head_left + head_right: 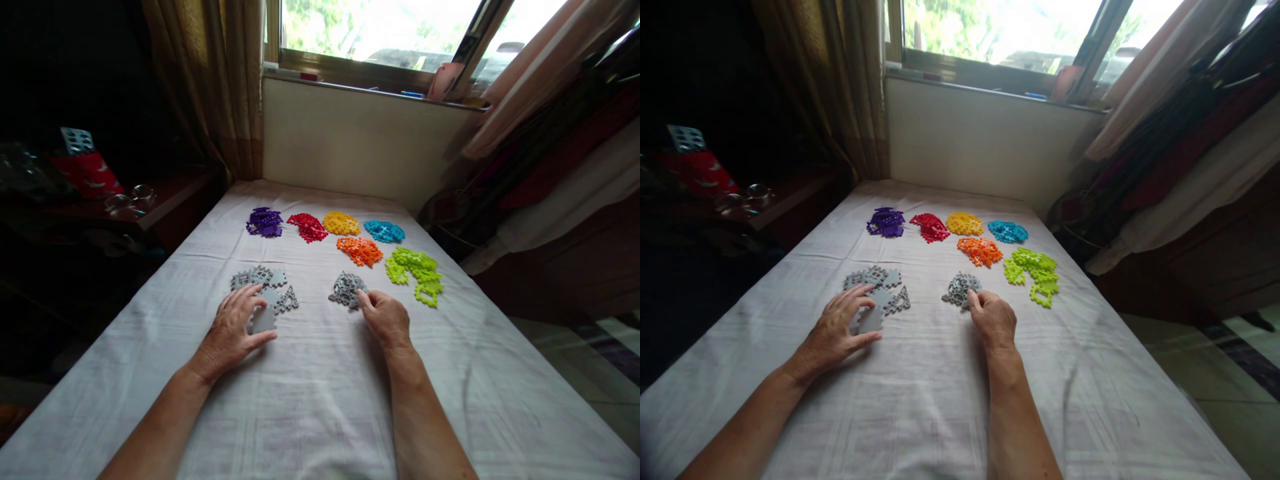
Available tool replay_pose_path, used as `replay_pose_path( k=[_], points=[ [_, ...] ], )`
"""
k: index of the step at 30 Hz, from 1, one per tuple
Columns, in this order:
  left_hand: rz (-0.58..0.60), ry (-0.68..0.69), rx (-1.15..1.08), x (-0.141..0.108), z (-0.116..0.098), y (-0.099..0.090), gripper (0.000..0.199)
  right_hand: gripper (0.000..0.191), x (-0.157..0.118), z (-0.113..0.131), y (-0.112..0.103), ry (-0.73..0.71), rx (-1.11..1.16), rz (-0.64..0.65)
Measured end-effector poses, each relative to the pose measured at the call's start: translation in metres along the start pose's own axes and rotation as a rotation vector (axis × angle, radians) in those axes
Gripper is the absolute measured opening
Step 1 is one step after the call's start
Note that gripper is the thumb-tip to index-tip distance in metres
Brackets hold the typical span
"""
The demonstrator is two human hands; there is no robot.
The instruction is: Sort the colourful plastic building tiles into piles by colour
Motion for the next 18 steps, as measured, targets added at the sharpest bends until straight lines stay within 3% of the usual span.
replay_pose_path(
  k=[4,7,10,14,18],
  points=[
    [0.009,0.001,-0.088,0.004,-0.015,0.007,0.045,0.046,-0.013,0.044,0.010,-0.220,0.266,0.042],
    [0.017,0.021,-0.101,0.005,-0.025,0.012,0.047,0.032,-0.031,0.079,0.031,-0.317,0.501,0.187],
    [-0.009,0.058,-0.093,0.004,-0.031,0.014,0.051,0.024,-0.049,0.102,0.055,-0.307,0.654,0.363],
    [-0.040,0.090,-0.072,0.002,-0.035,0.017,0.058,0.017,-0.058,0.114,0.068,-0.280,0.764,0.432],
    [-0.024,0.130,-0.039,0.002,-0.039,0.018,0.074,0.018,-0.040,0.101,0.056,-0.258,0.709,0.295]
  ],
)
Point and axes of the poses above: each hand's wrist, its own x-axis towards the middle knuckle, its own y-axis out of the palm, z = x × y, the point moved 9 cm from there along x, towards the middle knuckle, and after that the axes turned 4 degrees about x, right-handed, at the moved point
